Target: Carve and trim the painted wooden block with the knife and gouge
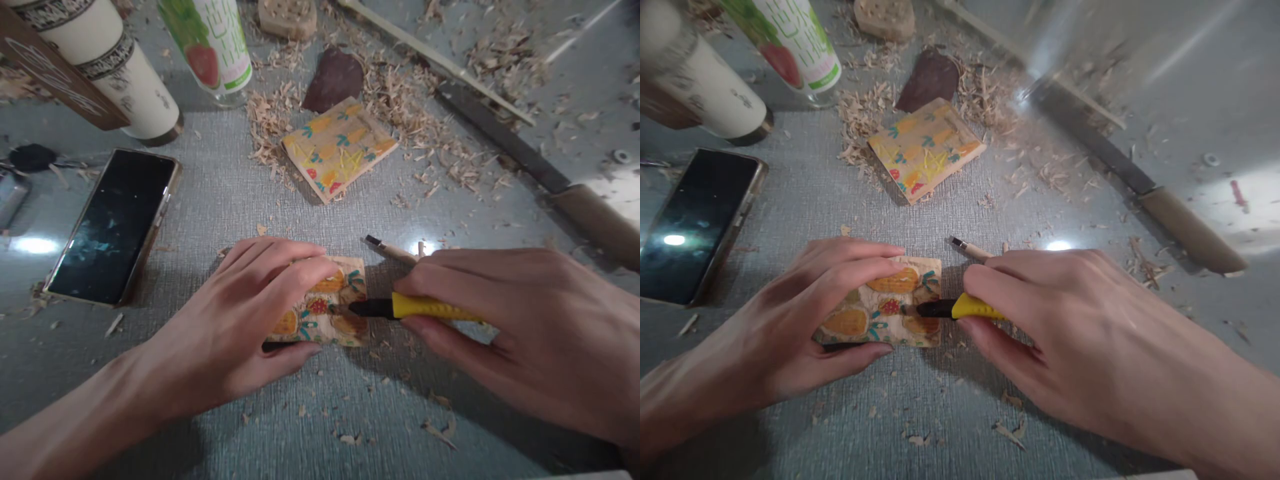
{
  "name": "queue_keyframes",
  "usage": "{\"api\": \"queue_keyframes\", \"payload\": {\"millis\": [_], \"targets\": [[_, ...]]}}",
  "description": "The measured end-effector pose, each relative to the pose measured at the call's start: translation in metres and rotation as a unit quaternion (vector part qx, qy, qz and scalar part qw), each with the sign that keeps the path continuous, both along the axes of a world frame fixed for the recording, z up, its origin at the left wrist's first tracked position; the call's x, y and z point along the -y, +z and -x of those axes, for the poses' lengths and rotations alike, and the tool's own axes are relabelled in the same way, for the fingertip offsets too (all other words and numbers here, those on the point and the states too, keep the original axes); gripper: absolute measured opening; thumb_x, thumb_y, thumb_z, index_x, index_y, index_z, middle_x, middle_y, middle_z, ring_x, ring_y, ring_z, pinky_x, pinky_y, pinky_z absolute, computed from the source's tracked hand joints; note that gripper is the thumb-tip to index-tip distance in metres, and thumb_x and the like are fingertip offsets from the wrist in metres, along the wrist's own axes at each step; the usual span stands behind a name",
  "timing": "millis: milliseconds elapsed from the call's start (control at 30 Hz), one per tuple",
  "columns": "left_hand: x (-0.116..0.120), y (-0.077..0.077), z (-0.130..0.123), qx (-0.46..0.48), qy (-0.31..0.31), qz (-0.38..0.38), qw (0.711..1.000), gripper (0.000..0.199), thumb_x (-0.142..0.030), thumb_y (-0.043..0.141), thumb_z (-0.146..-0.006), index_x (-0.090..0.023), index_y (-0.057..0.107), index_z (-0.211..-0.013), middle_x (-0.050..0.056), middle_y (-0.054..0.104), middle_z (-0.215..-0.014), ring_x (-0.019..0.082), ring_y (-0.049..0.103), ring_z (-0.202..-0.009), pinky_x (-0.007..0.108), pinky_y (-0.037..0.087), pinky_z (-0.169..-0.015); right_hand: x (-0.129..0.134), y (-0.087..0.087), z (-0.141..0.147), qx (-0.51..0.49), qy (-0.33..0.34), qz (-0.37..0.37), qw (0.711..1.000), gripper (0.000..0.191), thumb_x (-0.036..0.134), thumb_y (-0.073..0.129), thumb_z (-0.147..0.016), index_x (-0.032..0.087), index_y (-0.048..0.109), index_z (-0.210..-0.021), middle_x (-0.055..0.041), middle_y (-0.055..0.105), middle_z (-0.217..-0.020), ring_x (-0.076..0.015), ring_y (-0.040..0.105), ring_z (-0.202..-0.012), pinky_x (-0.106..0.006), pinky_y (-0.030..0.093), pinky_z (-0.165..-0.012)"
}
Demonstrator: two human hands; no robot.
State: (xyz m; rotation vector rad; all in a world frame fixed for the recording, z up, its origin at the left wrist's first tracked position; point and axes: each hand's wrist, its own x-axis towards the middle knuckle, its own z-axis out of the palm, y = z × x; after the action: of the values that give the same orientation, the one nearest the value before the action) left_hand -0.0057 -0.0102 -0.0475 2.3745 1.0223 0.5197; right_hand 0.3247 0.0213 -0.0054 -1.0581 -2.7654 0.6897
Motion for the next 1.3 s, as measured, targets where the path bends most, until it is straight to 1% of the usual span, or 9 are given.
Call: {"api": "queue_keyframes", "payload": {"millis": [200, 300, 400, 500, 700, 900, 1033, 1167, 1300], "targets": [[0.001, 0.0, 0.001, -0.002, -0.001, -0.003, 1.0, 0.059, -0.033, 0.074, -0.111, -0.026, 0.05, -0.165, 0.016, 0.068, -0.164, 0.038, 0.066, -0.152, 0.062, 0.056, -0.128, 0.001, 0.001, -0.004, -0.008, -0.009, 0.004, 1.0, 0.02, 0.037, 0.057, -0.118, 0.028, 0.069, -0.105, 0.0002, 0.067, -0.087, -0.0181, 0.055, -0.066, -0.038, 0.031, -0.065], [0.001, 0.0, 0.001, 0.001, 0.003, 0.002, 1.0, 0.061, -0.033, 0.075, -0.111, -0.028, 0.05, -0.167, 0.015, 0.069, -0.164, 0.039, 0.066, -0.152, 0.063, 0.057, -0.127, 0.001, 0.001, -0.004, -0.005, -0.011, 0.001, 1.0, 0.02, 0.038, 0.058, -0.118, 0.028, 0.07, -0.106, 0.0004, 0.067, -0.087, -0.0179, 0.055, -0.066, -0.038, 0.031, -0.065], [0.001, 0.0, 0.002, 0.008, 0.005, 0.013, 1.0, 0.064, -0.034, 0.076, -0.11, -0.032, 0.05, -0.168, 0.013, 0.07, -0.164, 0.04, 0.068, -0.151, 0.064, 0.059, -0.126, 0.002, 0.004, 0.0, 0.016, -0.016, 0.017, 1.0, 0.024, 0.039, 0.054, -0.12, 0.028, 0.067, -0.103, 0.0005, 0.066, -0.086, -0.0186, 0.058, -0.066, -0.039, 0.034, -0.064], [0.0, 0.0, 0.002, 0.011, 0.006, 0.021, 1.0, 0.063, -0.032, 0.077, -0.109, -0.031, 0.051, -0.167, 0.013, 0.07, -0.164, 0.04, 0.068, -0.152, 0.062, 0.059, -0.127, 0.003, 0.012, 0.006, 0.033, -0.03, 0.022, 0.999, 0.03, 0.042, 0.049, -0.122, 0.029, 0.062, -0.098, 0.0009, 0.063, -0.081, -0.0182, 0.057, -0.063, -0.039, 0.036, -0.062], [-0.001, -0.002, -0.001, 0.022, 0.005, 0.034, 0.999, 0.061, -0.03, 0.077, -0.108, -0.033, 0.052, -0.163, 0.012, 0.07, -0.161, 0.038, 0.068, -0.15, 0.062, 0.061, -0.124, 0.0, 0.018, 0.013, 0.059, -0.039, 0.023, 0.997, 0.026, 0.044, 0.051, -0.121, 0.032, 0.059, -0.1, 0.0019, 0.061, -0.079, -0.0185, 0.056, -0.06, -0.039, 0.034, -0.058], [-0.005, 0.0, -0.006, 0.03, 0.006, 0.033, 0.999, 0.061, -0.023, 0.079, -0.103, -0.033, 0.055, -0.158, 0.011, 0.072, -0.155, 0.037, 0.072, -0.143, 0.059, 0.064, -0.116, 0.0, 0.016, 0.015, 0.041, -0.028, 0.036, 0.998, 0.026, 0.038, 0.05, -0.121, 0.031, 0.058, -0.098, 0.0023, 0.06, -0.08, -0.0184, 0.054, -0.06, -0.04, 0.033, -0.058], [-0.005, 0.001, -0.006, 0.036, 0.005, 0.037, 0.999, 0.062, -0.022, 0.081, -0.101, -0.032, 0.057, -0.157, 0.01, 0.073, -0.154, 0.038, 0.073, -0.142, 0.059, 0.064, -0.116, 0.0, 0.013, 0.015, 0.012, -0.018, 0.03, 0.999, 0.024, 0.031, 0.051, -0.121, 0.029, 0.061, -0.099, 0.0025, 0.059, -0.08, -0.0159, 0.051, -0.057, -0.039, 0.031, -0.056], [-0.003, 0.0, -0.005, 0.041, 0.01, 0.045, 0.998, 0.059, -0.024, 0.079, -0.102, -0.034, 0.058, -0.156, 0.01, 0.072, -0.155, 0.038, 0.073, -0.141, 0.062, 0.065, -0.116, 0.0, 0.014, 0.016, -0.005, 0.011, 0.017, 1.0, 0.022, 0.023, 0.049, -0.119, 0.028, 0.058, -0.099, 0.0015, 0.059, -0.082, -0.0158, 0.053, -0.059, -0.039, 0.033, -0.057], [-0.001, -0.002, -0.004, 0.038, 0.015, 0.046, 0.998, 0.061, -0.027, 0.078, -0.103, -0.035, 0.056, -0.16, 0.01, 0.072, -0.155, 0.039, 0.072, -0.142, 0.063, 0.065, -0.116, 0.007, 0.017, 0.013, 0.035, 0.013, 0.026, 0.999, 0.022, 0.017, 0.048, -0.114, 0.028, 0.059, -0.099, 0.0001, 0.06, -0.083, -0.0165, 0.056, -0.062, -0.038, 0.036, -0.057]]}}
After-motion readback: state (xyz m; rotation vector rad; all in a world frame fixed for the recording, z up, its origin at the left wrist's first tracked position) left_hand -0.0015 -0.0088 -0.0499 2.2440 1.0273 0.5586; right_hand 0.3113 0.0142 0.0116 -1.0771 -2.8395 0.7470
